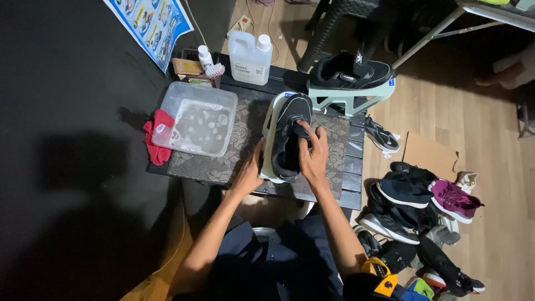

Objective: The person prepares a cleaning solution by pouring liquid from a large jug into a smaller bottle and then into a plastic bin containing water, followed by mixing with a cloth.

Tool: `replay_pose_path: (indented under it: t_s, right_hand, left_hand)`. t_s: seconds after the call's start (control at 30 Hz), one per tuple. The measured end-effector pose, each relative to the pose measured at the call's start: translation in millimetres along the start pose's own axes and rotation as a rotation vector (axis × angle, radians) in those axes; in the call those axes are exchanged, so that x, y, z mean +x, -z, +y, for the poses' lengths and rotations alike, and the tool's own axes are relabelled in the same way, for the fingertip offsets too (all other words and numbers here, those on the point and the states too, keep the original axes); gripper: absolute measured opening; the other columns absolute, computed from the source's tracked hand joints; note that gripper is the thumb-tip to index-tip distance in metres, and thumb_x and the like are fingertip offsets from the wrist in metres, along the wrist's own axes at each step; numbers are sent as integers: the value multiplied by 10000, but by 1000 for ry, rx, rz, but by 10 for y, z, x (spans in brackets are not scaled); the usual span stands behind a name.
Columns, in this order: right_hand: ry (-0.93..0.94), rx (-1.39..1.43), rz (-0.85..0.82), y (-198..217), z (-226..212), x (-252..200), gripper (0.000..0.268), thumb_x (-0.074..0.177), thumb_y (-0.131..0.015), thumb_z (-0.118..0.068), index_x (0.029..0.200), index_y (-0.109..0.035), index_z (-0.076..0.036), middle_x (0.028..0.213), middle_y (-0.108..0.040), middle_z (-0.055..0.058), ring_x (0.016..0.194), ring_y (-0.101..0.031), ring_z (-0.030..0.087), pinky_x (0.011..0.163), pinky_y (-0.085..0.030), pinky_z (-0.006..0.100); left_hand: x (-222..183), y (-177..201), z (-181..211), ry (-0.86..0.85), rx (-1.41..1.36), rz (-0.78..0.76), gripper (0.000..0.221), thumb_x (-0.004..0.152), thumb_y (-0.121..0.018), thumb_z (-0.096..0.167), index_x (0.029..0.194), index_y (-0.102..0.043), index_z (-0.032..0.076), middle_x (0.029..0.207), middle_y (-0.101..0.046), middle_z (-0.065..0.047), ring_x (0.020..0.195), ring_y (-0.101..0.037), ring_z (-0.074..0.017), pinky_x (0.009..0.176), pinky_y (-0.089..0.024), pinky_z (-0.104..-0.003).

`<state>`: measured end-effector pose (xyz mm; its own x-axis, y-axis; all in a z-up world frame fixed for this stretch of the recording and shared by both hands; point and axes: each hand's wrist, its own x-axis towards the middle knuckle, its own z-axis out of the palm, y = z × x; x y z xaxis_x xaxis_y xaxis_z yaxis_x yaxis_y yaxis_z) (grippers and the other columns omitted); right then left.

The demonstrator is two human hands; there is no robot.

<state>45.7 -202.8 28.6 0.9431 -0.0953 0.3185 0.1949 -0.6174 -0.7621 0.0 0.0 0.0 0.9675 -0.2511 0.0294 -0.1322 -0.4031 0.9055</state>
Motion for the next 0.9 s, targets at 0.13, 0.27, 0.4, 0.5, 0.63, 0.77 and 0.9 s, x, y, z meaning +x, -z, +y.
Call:
replay_pose_path:
  t_s: [0.13,0.27,0.4,0.5,0.63,0.77,0.9]
  right_hand:
    - [-16,-24,-22,3,-70,12,401,982,-558,-253,1356,-675,-340,871,-378,69,742,-542,329,715,-497,442]
    - [-52,-6,-45,-19,-46,-18,414,942,-594,-268,1340,-686,-337,884,-386,72,750,-543,318,717,-486,457]
    - [-40,-16,-77,22,-98,-33,531,888,-659,-255,1409,-645,-357,904,-377,82,784,-550,339,719,-470,471]
    - [-64,-11,-109,45,-30,-49,666,882,-669,-398,1528,-529,-322,1106,-470,133,929,-579,326,813,-522,451]
    - [-91,37,-146,203,-291,-89,787,878,-651,-479,1599,-405,-278,1312,-423,251,1192,-539,490,940,-511,624]
    - [-147,102,-183,303,-317,-111,1041,830,-601,-664,1656,-131,-236,1507,-234,399,1382,-331,638,1038,-400,776]
    - [-101,84,-132,308,-41,-213,992,913,-343,-781,1658,-8,-219,1683,-91,269,1507,-154,546,1150,-206,766]
  left_hand:
    - [8,-56,-95,-59,-11,14,1073,721,-712,-241,1616,-163,-20,1452,-471,-384,1344,-476,-538,1117,-414,-609]
    - [-9,-48,-123,-82,-8,21,1045,736,-726,-190,1616,-192,-10,1441,-508,-352,1341,-493,-522,1110,-427,-586]
    - [14,18,-51,-93,20,35,1084,711,-732,-175,1628,-191,30,1405,-546,-336,1322,-524,-499,1106,-436,-577]
    - [18,27,-26,-54,-4,19,1087,727,-720,-190,1635,-167,37,1464,-484,-346,1353,-484,-511,1125,-422,-577]
    - [-27,138,193,-24,-26,9,1061,728,-707,-214,1628,-198,20,1458,-474,-373,1346,-477,-535,1119,-414,-590]
    - [-44,176,116,9,15,-33,1108,721,-751,-177,1639,-175,58,1482,-435,-362,1364,-449,-534,1126,-408,-601]
    - [-44,397,471,157,77,-169,1110,776,-780,-113,1637,-97,48,1537,-277,-427,1405,-349,-588,1110,-430,-632]
